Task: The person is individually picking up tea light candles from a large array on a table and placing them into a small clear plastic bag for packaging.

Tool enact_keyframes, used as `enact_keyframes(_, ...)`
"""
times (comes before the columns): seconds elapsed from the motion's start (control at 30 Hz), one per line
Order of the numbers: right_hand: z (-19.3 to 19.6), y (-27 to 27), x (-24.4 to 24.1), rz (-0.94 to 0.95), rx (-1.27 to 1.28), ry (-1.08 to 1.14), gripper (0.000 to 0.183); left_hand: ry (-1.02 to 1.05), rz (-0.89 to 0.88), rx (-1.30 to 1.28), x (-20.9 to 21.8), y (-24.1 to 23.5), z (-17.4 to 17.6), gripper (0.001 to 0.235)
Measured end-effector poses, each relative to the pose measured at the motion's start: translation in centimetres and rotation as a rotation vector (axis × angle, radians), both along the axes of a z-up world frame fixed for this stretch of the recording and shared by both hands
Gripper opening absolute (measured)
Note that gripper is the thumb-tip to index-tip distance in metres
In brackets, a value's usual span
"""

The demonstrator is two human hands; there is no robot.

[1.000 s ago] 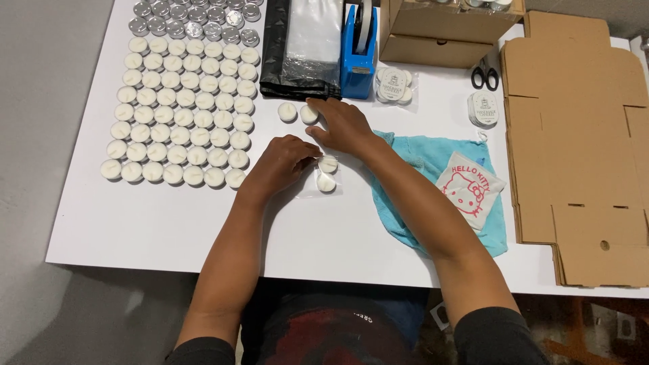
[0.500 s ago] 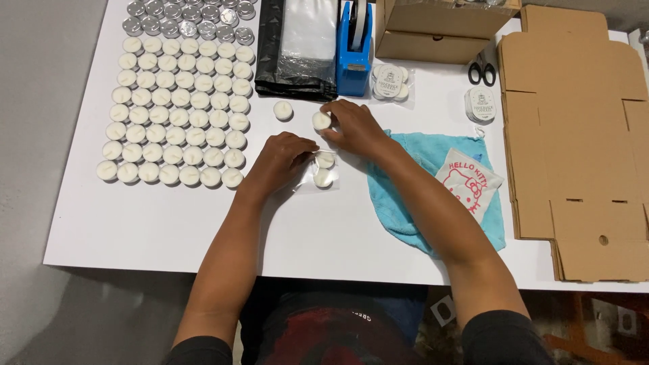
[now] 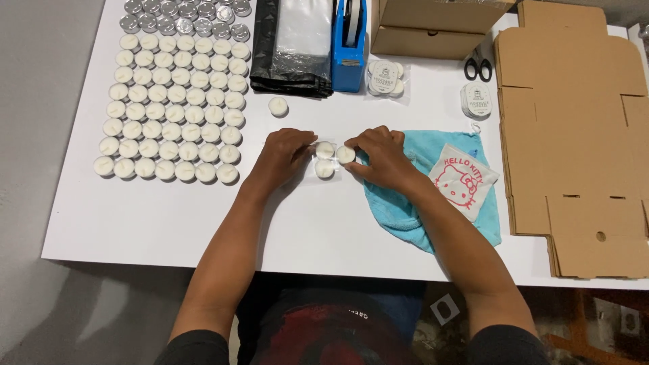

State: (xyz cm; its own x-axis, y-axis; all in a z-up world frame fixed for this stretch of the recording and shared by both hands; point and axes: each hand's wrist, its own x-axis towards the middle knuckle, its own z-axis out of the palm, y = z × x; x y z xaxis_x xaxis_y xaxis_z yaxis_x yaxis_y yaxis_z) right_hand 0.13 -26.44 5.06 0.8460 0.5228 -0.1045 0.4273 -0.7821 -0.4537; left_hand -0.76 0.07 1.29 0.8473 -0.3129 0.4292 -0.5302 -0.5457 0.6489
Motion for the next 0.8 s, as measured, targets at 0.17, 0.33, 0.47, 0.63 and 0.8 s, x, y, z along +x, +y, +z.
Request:
enact_keyframes(0.17, -0.6, -0.4, -0.4, 0.005, 0.071, 0.003, 0.046, 0.025, -0.062, 0.023, -1.3, 0.8, 2.2, 0.027)
enact_keyframes(0.33, -1.1, -0.5, -0.8, 0.028, 0.081, -0.007, 0.047, 0.254, -0.088, 0.309, -2.6, 1.6, 3.0, 0.075)
enact_keyframes(0.47, -0.7, -0.2, -1.1, 0.067, 0.102, -0.011, 0.045, 0.396, -0.091, 0.391, -3.5, 1.6, 4.2, 0.085)
enact_keyframes(0.63, -0.1, -0.1, -1.4, 0.073, 0.156, 0.005, 0.045, 0.436, -0.095, 0.409, -3.9, 1.8, 3.3, 0.085)
enact_keyframes(0.8, 2.0, 0.5, -1.9, 0.004, 0.262, 0.123, 0.048, 0.325, -0.044, 0.335, -3.6, 2.1, 0.4, 0.077)
